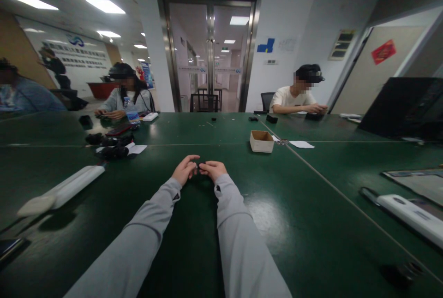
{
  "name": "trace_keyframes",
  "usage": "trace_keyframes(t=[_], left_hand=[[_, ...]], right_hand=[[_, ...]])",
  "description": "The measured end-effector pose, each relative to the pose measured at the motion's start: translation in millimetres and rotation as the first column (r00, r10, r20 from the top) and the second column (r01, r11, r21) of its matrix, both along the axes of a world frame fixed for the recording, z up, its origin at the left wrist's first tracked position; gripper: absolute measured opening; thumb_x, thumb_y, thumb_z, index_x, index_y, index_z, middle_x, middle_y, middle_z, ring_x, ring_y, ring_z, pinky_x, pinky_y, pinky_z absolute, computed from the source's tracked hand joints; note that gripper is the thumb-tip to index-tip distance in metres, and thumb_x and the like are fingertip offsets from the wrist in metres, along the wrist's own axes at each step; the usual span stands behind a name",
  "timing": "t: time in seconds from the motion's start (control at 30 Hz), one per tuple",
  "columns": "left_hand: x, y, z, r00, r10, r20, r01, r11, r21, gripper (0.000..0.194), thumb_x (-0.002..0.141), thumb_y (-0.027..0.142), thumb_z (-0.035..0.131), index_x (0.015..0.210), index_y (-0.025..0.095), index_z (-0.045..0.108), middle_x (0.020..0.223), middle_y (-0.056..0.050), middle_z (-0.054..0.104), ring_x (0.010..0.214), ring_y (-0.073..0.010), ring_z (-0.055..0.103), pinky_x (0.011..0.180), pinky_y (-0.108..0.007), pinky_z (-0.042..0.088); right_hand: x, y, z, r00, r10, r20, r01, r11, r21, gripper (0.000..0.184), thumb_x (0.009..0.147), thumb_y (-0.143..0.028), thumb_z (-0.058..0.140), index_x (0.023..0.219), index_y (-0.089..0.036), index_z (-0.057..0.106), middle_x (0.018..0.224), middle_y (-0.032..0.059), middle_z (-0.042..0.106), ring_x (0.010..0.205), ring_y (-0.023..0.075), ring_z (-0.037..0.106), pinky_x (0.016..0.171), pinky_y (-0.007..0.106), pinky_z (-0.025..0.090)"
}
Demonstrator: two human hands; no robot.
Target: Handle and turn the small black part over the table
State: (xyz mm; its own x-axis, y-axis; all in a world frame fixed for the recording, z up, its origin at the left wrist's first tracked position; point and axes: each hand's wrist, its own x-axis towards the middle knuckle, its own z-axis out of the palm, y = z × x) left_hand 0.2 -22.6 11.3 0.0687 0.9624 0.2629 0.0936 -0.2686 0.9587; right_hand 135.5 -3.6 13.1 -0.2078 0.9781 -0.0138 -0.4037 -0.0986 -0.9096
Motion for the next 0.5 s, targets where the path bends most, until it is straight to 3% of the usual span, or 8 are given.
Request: trace_keyframes(t=[0.07,0.2,0.3,0.5], left_hand=[[0.6,-1.1,0.4,1.0,-0.012,-0.006,0.012,1.0,-0.012,0.036,0.078,0.04,0.041,0.104,0.016,0.05,0.047,0.005,0.045,0.035,-0.0057,0.036,0.037,-0.017,0.027],[0.8,-0.9,-0.8,1.0,0.03,0.008,-0.03,0.999,0.019,0.036,0.074,0.039,0.049,0.103,0.018,0.047,0.051,0.006,0.048,0.037,-0.0054,0.038,0.039,-0.016,0.029],[0.4,0.7,-2.7,0.997,0.056,-0.049,-0.056,0.998,0.002,0.03,0.079,0.043,0.041,0.092,0.018,0.052,0.044,0.006,0.043,0.035,-0.0058,0.035,0.038,-0.017,0.027],[-0.4,2.2,-3.6,0.999,0.019,-0.041,-0.018,1.0,0.003,0.034,0.078,0.043,0.043,0.097,0.016,0.054,0.05,0.004,0.046,0.04,-0.0067,0.039,0.04,-0.018,0.03]], right_hand=[[0.6,-0.6,0.3,1.0,0.016,0.003,-0.016,1.0,0.014,0.019,0.05,-0.01,0.079,0.058,-0.008,0.061,0.053,0.0056,0.061,0.047,0.0104,0.057,0.045,0.015,0.049],[1.6,-2.5,2.2,0.999,0.044,0.0,-0.044,0.999,0.025,0.02,0.05,-0.01,0.079,0.061,-0.007,0.063,0.056,0.0067,0.062,0.049,0.0109,0.058,0.047,0.016,0.049],[1.1,-2.2,1.9,1.0,0.032,-0.002,-0.031,0.999,0.024,0.02,0.05,-0.01,0.079,0.06,-0.006,0.062,0.053,0.0062,0.061,0.048,0.0107,0.058,0.046,0.015,0.049],[0.2,0.5,-1.3,0.999,0.034,0.0,-0.034,0.999,0.031,0.02,0.05,-0.01,0.079,0.059,-0.008,0.061,0.054,0.0049,0.061,0.048,0.011,0.058,0.046,0.017,0.049]])
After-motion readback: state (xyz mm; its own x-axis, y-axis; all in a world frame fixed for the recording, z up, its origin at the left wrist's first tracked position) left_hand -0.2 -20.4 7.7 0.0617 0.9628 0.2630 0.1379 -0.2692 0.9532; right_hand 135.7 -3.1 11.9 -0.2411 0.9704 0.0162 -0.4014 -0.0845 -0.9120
